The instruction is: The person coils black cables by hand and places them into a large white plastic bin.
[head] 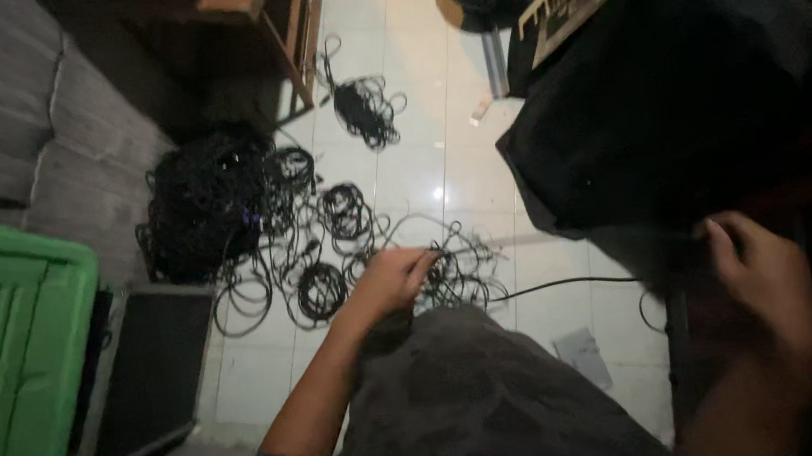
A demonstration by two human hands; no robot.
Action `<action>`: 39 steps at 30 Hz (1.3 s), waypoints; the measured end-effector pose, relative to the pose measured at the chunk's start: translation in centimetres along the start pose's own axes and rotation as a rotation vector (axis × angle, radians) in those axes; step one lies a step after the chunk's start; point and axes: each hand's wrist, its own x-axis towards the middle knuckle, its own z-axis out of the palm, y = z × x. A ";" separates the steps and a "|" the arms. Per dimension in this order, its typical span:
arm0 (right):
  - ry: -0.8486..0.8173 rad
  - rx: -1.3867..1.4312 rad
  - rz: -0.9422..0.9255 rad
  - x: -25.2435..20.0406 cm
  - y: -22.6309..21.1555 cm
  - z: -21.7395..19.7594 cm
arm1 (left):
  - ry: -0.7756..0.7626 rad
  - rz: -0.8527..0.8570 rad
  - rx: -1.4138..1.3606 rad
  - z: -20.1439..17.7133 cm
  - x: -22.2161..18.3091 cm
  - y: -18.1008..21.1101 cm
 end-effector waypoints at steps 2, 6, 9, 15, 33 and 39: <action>0.313 -0.237 -0.715 1.3 -2.7 4.1 | -0.148 0.193 0.049 2.0 1.7 2.8; -0.499 0.455 -0.729 -0.4 -10.5 11.5 | -0.135 0.320 0.121 2.8 3.4 7.7; -0.737 0.440 -0.560 -1.7 -13.0 10.7 | -0.074 0.234 0.181 0.3 4.7 7.9; -0.432 0.344 -0.457 -1.2 -12.1 4.8 | -0.304 -0.049 0.097 -3.1 3.1 4.3; -0.689 0.439 -0.601 -2.1 -14.7 16.1 | -0.368 -0.126 -0.163 -2.2 3.5 -1.7; -0.772 0.117 -0.436 -3.8 -19.5 20.3 | -0.448 0.295 -1.595 -1.8 0.5 -5.4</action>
